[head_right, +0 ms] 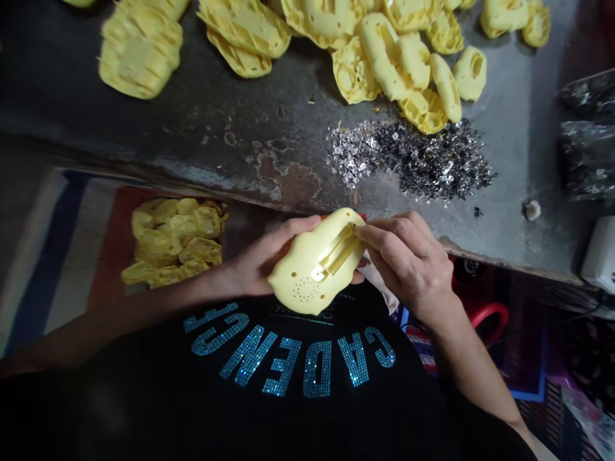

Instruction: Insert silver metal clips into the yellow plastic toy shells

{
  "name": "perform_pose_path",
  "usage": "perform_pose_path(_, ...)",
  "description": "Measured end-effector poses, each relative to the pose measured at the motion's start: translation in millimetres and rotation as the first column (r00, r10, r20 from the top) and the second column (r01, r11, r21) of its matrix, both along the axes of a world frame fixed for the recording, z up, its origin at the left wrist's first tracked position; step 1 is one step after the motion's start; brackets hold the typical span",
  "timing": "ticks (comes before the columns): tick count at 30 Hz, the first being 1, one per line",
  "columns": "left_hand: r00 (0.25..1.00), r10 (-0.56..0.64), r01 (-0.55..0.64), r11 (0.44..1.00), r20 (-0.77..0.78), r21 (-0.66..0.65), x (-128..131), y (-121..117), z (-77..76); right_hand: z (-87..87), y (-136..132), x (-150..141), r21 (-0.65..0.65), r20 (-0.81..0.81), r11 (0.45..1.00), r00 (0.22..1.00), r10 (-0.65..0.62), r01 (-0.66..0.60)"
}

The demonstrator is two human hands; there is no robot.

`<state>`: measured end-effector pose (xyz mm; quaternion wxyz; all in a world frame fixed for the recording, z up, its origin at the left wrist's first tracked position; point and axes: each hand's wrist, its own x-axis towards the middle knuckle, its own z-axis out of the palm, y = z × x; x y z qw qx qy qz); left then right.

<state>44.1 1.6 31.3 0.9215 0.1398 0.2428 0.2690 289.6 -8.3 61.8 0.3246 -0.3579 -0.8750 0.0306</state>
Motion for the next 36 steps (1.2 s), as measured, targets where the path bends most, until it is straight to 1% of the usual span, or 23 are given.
perform_pose_path(3, 1.0, -0.016, 0.016, 1.0, 0.008, -0.019, 0.2, -0.4, 1.1, -2.2, -1.9, -0.5, 0.015, -0.028, 0.998, 0.998, -0.055, 0.056)
perform_pose_path(6, 1.0, -0.023, 0.023, 1.0, -0.018, -0.005, 0.0, -0.4, 1.6, -4.8, -4.2, -1.3, 0.017, -0.043, 0.995, 0.994, -0.1, 0.101)
perform_pose_path(10, 1.0, 0.008, -0.008, 1.0, -0.011, 0.025, 0.7, -0.4, -1.8, -6.8, -8.7, -4.3, 0.021, -0.045, 0.993, 0.992, -0.117, 0.118)
perform_pose_path(14, 1.0, 0.007, -0.007, 0.999, 0.008, 0.041, 1.8, -1.1, -3.1, -3.3, -10.1, -6.7, 0.023, -0.069, 0.991, 0.989, -0.132, 0.134)
perform_pose_path(15, 1.0, 0.022, -0.022, 0.998, 0.004, 0.05, 2.0, -1.7, -2.5, -1.3, -9.0, -6.4, -0.005, -0.083, 0.989, 0.986, -0.147, 0.147)
perform_pose_path(16, 0.999, 0.047, -0.046, 0.997, -0.002, 0.061, 2.2, -2.4, -1.6, 1.1, -7.2, -5.6, -0.062, -0.099, 0.986, 0.982, -0.159, 0.153)
perform_pose_path(18, 0.994, 0.097, -0.092, 0.991, -0.04, 0.098, 1.7, -4.3, 0.7, 5.9, -2.0, -2.9, -0.244, -0.135, 0.962, 0.978, -0.16, 0.124)
perform_pose_path(20, 0.983, 0.134, -0.111, 0.978, -0.125, 0.178, -0.9, -6.9, 2.5, 9.7, 3.8, 0.4, -0.433, -0.161, 0.9, 0.979, -0.129, 0.047)
perform_pose_path(21, 0.974, 0.145, -0.101, 0.966, -0.176, 0.238, -3.4, -8.4, 3.1, 10.8, 6.0, 1.7, -0.498, -0.173, 0.867, 0.978, -0.114, 0.013)
perform_pose_path(23, 0.949, 0.168, -0.059, 0.925, -0.265, 0.374, -10.7, -11.5, 3.4, 10.3, 8.1, 2.9, -0.565, -0.199, 0.825, 0.973, -0.117, -0.017)
perform_pose_path(24, 0.942, 0.173, -0.032, 0.899, -0.287, 0.437, -15.2, -13.1, 3.4, 8.7, 7.9, 2.8, -0.576, -0.216, 0.818, 0.967, -0.135, -0.015)
perform_pose_path(26, 0.942, 0.148, 0.036, 0.848, -0.3, 0.529, -24.7, -15.9, 3.8, 2.9, 5.3, 1.6, -0.567, -0.259, 0.824, 0.951, -0.171, -0.006)
perform_pose_path(28, 0.944, 0.105, 0.096, 0.819, -0.313, 0.565, -32.5, -18.4, 5.2, -5.2, 1.3, 0.3, -0.532, -0.307, 0.847, 0.934, -0.184, -0.008)
perform_pose_path(32, 0.911, 0.096, 0.158, 0.817, -0.4, 0.555, -36.8, -21.9, 7.2, -20.6, -6.2, -0.3, -0.446, -0.345, 0.895, 0.921, -0.182, 0.01)
perform_pose_path(34, 0.908, 0.104, 0.157, 0.815, -0.407, 0.558, -35.5, -22.0, 5.6, -25.7, -8.5, -0.9, -0.43, -0.348, 0.902, 0.915, -0.202, 0.036)
perform_pose_path(36, 0.92, 0.1, 0.142, 0.815, -0.378, 0.562, -35.7, -20.4, 2.9, -29.6, -9.3, -2.9, -0.45, -0.372, 0.892, 0.9, -0.229, 0.041)
